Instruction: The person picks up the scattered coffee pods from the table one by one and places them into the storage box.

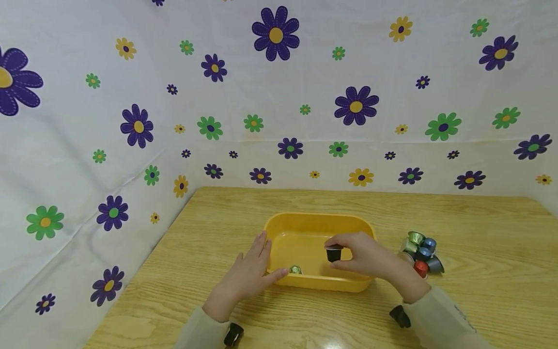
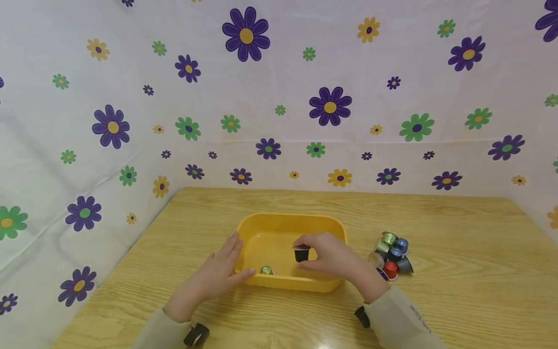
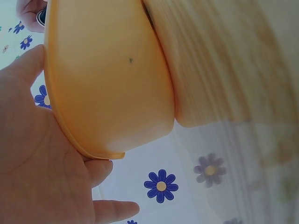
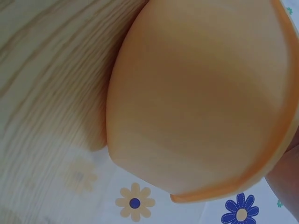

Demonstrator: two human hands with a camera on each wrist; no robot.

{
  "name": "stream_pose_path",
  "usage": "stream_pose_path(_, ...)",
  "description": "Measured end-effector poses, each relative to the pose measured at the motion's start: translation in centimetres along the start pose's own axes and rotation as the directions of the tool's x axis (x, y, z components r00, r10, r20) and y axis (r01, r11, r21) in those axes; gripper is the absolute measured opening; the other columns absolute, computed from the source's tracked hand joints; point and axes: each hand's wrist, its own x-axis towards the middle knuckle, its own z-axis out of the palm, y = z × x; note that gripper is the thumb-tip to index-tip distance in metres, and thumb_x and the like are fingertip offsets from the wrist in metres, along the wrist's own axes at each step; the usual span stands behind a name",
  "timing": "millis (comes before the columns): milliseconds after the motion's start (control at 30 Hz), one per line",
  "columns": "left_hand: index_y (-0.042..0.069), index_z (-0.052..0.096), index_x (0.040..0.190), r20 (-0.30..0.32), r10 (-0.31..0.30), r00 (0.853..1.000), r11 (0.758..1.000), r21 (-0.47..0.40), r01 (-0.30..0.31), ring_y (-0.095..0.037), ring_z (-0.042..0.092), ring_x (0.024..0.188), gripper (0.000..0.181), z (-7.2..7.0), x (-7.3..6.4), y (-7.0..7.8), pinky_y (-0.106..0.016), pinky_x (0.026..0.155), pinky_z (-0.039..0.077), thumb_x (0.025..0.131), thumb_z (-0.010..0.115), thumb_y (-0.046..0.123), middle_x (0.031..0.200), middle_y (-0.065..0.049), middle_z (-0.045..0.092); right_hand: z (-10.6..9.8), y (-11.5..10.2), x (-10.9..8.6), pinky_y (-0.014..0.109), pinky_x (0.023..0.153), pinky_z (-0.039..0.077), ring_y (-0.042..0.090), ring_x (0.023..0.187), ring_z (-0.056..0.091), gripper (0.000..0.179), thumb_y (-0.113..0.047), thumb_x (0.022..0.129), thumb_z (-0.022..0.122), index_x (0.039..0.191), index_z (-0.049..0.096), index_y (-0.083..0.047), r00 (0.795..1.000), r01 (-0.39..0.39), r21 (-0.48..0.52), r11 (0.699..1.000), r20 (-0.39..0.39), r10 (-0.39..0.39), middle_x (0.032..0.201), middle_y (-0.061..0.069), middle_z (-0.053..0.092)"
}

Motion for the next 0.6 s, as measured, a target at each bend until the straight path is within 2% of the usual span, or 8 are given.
stream_pose_path(600, -0.005, 0.019, 0.138, -0.009, 0.004, 1.0, 1.0, 0.007, -0.004, -0.027, 0.004, 0.133, 0.086, 0.18, 0.03, -0.25, -0.059, 0.095, 0.018, 0.085, 0.036, 0.061, 0.146, -0.015, 0.002, 0.69, -0.16, -0.11, 0.031, 0.073, 0.048, 0.014, 0.087, 0.058, 0.032, -0.015, 0.078, 0.069, 0.105, 0.06, -0.002, 0.998, -0.014, -0.006, 1.0, 0.055, 0.014, 0.098, 0.005, 0.063)
